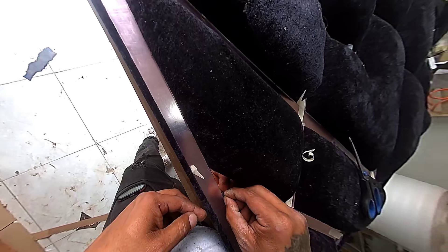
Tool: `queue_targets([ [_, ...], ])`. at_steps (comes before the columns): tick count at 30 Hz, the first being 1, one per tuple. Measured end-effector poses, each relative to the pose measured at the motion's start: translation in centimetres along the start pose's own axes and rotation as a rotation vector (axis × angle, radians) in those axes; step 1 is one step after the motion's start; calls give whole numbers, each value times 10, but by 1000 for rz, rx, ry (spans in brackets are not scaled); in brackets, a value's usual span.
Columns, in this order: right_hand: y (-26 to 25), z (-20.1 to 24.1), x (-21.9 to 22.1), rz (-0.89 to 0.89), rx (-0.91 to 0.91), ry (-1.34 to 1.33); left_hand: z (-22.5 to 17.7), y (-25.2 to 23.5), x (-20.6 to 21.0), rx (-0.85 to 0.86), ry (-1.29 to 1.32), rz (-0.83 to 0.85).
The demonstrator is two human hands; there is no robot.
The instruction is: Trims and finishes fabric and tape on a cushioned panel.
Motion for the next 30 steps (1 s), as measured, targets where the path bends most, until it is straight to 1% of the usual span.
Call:
queue_targets([
  [6,1,3,-1,-31,-8,4,-1,-1,1,5,-4,7],
  [11,5,1,-1,-33,-15,-23,-4,1,0,4,-71,2],
  [14,5,-3,-1,32,9,-61,-4,2,-1,-8,-87,8],
  [18,2,-17,0,173,95,-244,-4,2,-2,-7,-100,12],
  [20,2,-21,-1,206,110,-291,-3,2,-2,-8,-102,8],
  [26,1,-22,-2,61,122,-181,0,1,-6,6,-75,-16],
  [30,1,-21,0,12,118,-154,0,1,-4,-5,-68,-6],
])
Point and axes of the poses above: each hand's wrist, its own y-axis away from the middle knuckle, its own x-axis out of the palm, z = x × y, the point moved 10 cm from there along -y, towards the middle knuckle, and after that the axes turned 12 degrees about y, right-handed, at the moved point
